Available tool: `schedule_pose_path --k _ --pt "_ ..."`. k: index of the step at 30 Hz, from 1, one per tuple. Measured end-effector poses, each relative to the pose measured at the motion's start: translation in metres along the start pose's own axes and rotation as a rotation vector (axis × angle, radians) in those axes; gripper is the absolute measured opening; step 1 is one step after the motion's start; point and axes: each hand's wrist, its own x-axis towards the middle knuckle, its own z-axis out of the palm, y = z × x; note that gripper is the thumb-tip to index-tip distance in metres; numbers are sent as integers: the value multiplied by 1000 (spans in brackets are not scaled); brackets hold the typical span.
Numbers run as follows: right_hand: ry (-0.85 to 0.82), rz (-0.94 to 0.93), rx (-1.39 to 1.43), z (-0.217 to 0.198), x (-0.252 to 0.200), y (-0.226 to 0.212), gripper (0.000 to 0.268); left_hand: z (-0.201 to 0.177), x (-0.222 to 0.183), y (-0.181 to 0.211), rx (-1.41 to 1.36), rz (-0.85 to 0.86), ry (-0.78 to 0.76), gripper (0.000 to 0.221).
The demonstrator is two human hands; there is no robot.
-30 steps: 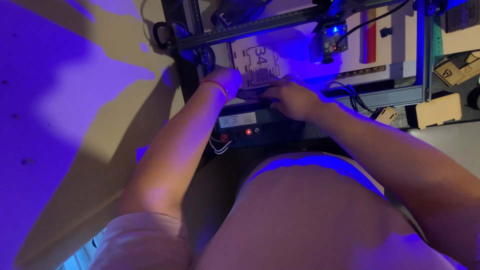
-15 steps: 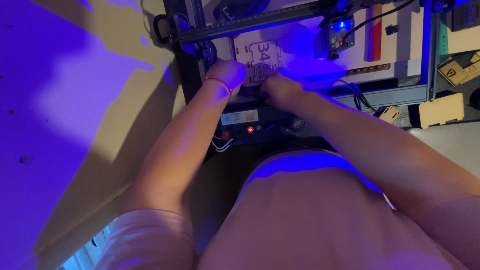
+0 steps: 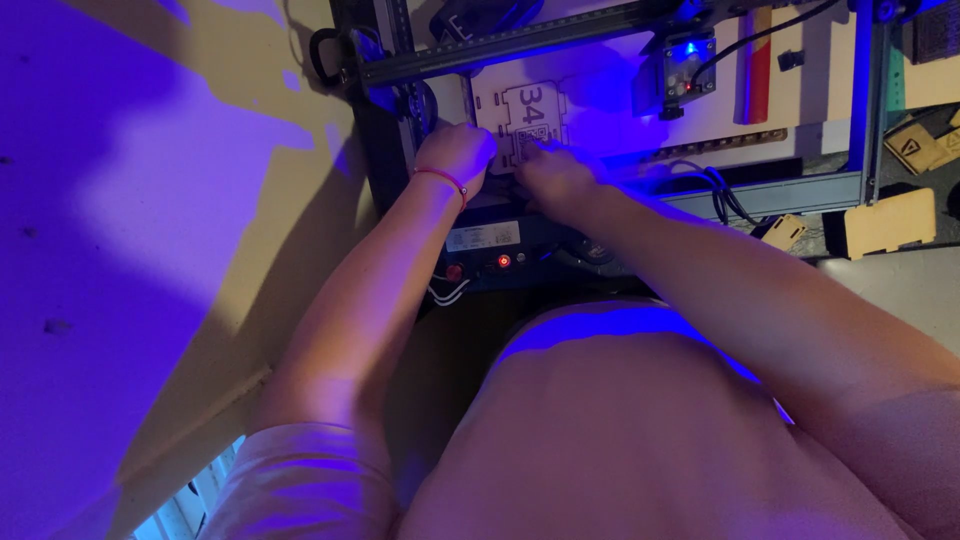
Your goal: Applying tape to secure a wooden workpiece on a laser engraver, using a hammer for positioning, and inspecting finished engraved items.
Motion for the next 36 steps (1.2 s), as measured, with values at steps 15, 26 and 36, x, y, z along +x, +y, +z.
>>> schedule_pose_path --k 15,26,36 --pt "96 -240 -222 7 12 14 45 2 -16 1 71 60 130 25" --pt "90 7 111 -58 -56 1 32 13 -16 1 67 100 190 22" --pt "209 342 201 -53 -277 74 26 -36 -34 -3 -175 -23 -34 44"
